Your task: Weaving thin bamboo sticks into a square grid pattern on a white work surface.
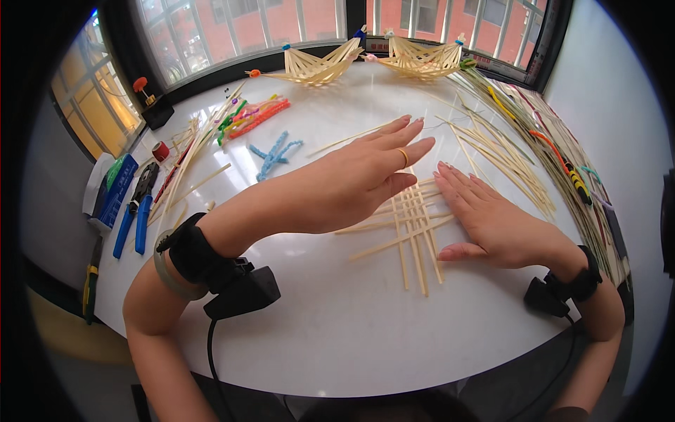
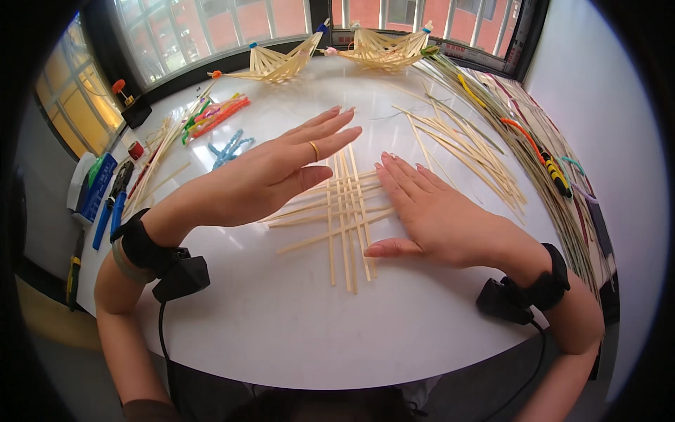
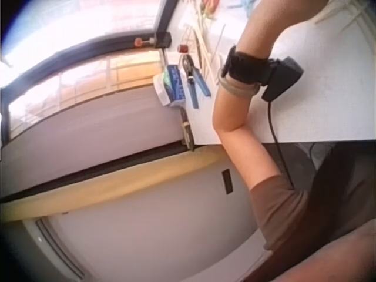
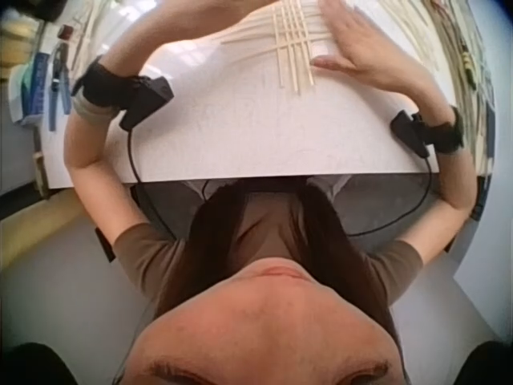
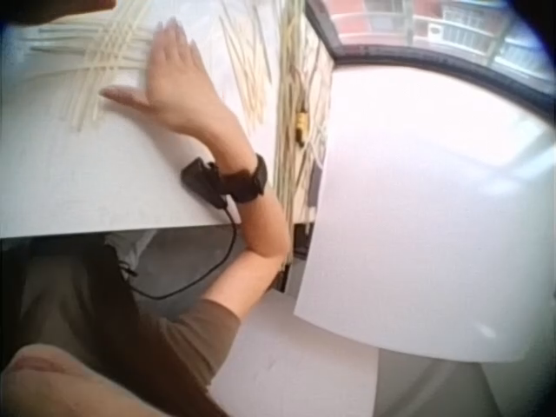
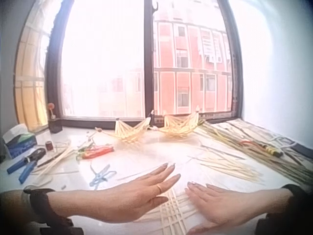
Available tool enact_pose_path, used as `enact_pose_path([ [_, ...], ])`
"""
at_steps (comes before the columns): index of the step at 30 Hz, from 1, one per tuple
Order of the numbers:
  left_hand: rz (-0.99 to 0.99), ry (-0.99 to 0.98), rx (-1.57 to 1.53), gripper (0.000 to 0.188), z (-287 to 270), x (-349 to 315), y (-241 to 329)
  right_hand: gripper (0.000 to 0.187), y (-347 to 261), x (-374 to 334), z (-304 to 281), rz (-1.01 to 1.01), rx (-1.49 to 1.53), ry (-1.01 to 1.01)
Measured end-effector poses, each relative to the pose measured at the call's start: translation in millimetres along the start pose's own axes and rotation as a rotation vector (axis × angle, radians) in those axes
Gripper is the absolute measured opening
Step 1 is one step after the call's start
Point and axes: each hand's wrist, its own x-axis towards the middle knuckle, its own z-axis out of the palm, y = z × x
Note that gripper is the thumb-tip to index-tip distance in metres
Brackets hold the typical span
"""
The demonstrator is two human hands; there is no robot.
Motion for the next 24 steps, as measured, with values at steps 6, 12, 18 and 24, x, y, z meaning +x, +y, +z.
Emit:
enact_pose_path([
  [6, 0.158, -0.294, 0.129, 0.056, 31, 3, 2, 0.104, 4, 0, 6, -0.080, -0.002, -0.037],
  [12, 0.132, -0.333, 0.122, 0.061, 37, 1, 0, 0.106, 4, -1, 9, -0.072, 0.003, -0.025],
  [18, 0.156, -0.273, 0.050, 0.058, 43, 0, -4, 0.105, 4, -2, 12, -0.077, -0.012, 0.007],
  [24, 0.179, -0.247, 0.065, 0.054, 43, -3, -7, 0.105, 3, -1, 11, -0.070, -0.015, 0.006],
])
